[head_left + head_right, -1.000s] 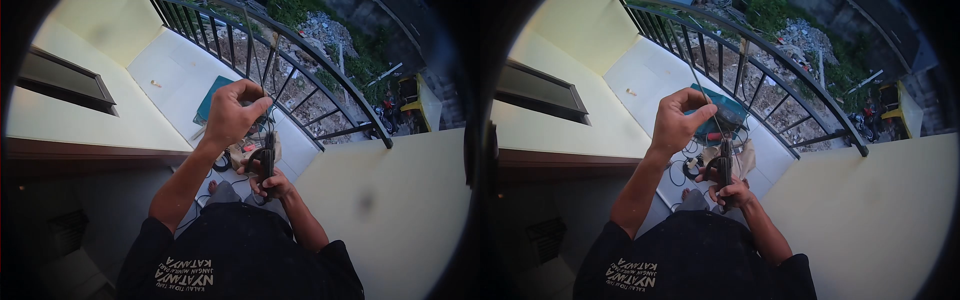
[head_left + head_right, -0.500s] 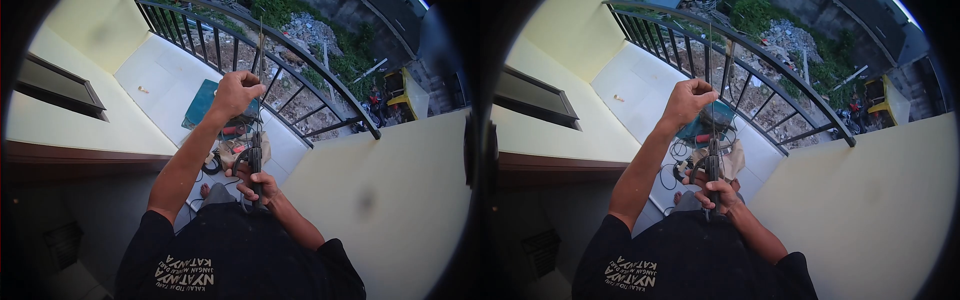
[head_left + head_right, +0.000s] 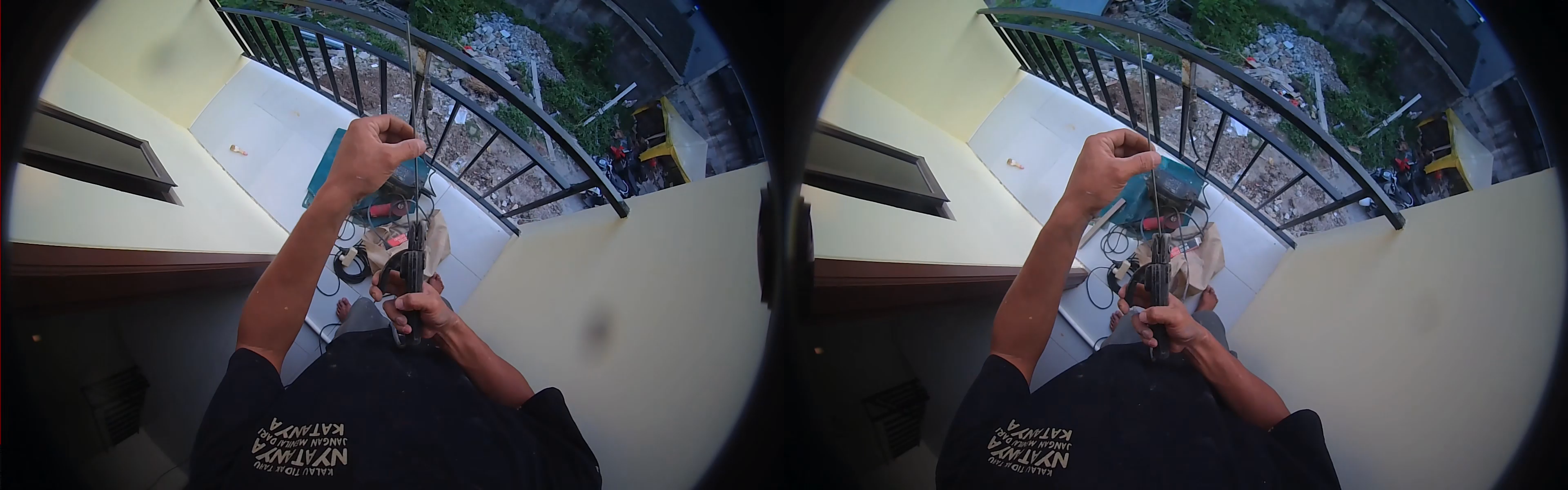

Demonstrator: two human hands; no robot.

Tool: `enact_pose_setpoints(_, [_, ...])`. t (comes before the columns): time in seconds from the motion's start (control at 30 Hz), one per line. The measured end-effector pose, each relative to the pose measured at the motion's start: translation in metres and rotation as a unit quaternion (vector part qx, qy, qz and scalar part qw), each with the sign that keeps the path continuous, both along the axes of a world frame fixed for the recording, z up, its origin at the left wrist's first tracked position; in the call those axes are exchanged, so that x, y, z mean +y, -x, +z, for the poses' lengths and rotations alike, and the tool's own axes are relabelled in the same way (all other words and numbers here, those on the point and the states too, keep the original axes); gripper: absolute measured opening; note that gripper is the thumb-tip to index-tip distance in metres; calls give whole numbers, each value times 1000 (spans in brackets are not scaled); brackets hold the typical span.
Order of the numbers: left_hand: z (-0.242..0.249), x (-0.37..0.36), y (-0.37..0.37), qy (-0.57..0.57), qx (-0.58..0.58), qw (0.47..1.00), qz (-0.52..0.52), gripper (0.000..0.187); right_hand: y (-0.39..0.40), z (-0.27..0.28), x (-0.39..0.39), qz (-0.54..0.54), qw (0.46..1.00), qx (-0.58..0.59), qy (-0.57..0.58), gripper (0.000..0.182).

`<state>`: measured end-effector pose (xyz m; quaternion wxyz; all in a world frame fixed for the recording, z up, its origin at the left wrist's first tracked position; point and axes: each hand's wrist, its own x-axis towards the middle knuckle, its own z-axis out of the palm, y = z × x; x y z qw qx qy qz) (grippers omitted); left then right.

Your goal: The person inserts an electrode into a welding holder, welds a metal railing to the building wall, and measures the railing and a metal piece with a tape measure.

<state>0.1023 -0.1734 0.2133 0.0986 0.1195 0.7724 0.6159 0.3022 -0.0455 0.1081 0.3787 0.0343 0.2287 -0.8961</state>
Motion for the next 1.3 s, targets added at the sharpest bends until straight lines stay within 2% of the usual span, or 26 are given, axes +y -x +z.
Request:
enact_pose_setpoints(0.27, [3, -6, -5, -28, -14, 998, 47, 34, -1, -1, 1, 4, 1000, 12, -9, 60])
enact_pose_setpoints(0.33, [-6, -9, 1, -30, -38, 999, -4, 32, -1, -2, 0, 9, 1000, 17, -10, 59])
enact_pose_setpoints(0.6, [0, -12, 3, -6, -45, 999, 11, 30, -1, 3, -3, 23, 999, 35, -5, 60])
enact_pose_setpoints(0.67, [0, -14, 1, 10, -44, 999, 6, 30, -2, 4, -3, 24, 999, 22, 3, 67])
enact_pose_setpoints(0.73, [0, -16, 0, -27, -56, 998, -7, 47, -2, 1, -2, 24, 999, 22, 21, 67])
enact_pose_setpoints(0.77, [-1, -17, 1, -28, -56, 998, -7, 47, -3, -1, -1, 25, 999, 21, 39, 68])
enact_pose_setpoints(0.83, [-6, -18, 2, -78, -64, 993, 61, 67, -3, -3, 1, 31, 998, 20, 49, 71])
enact_pose_setpoints(0.87, [-9, -19, 2, -78, -63, 993, 61, 67, -2, -4, 2, 38, 997, 21, 58, 73])
enact_pose_setpoints(0.93, [-16, -24, -1, -109, -33, 990, 86, 56, -3, -6, 1, 38, 997, 20, 68, 74])
enact_pose_setpoints(0.97, [-18, -26, -3, -109, -33, 990, 87, 56, -3, -6, 1, 40, 996, 19, 78, 76])
enact_pose_setpoints(1.03, [-22, -30, -8, -114, -76, 990, -15, 38, -2, -6, 2, 43, 995, 17, 88, 77])
enact_pose_setpoints(1.07, [-21, -29, -10, -113, -77, 991, -14, 38, -2, -7, 1, 47, 994, 16, 96, 78])
enact_pose_setpoints(1.13, [-17, -27, -14, -57, -87, 994, 21, 26, -2, 0, 1, 49, 995, 8, 92, 78])
enact_pose_setpoints(1.3, [-22, -28, -15, -68, -93, 993, 35, 26, -3, 0, 2, 52, 995, 20, 84, 76])
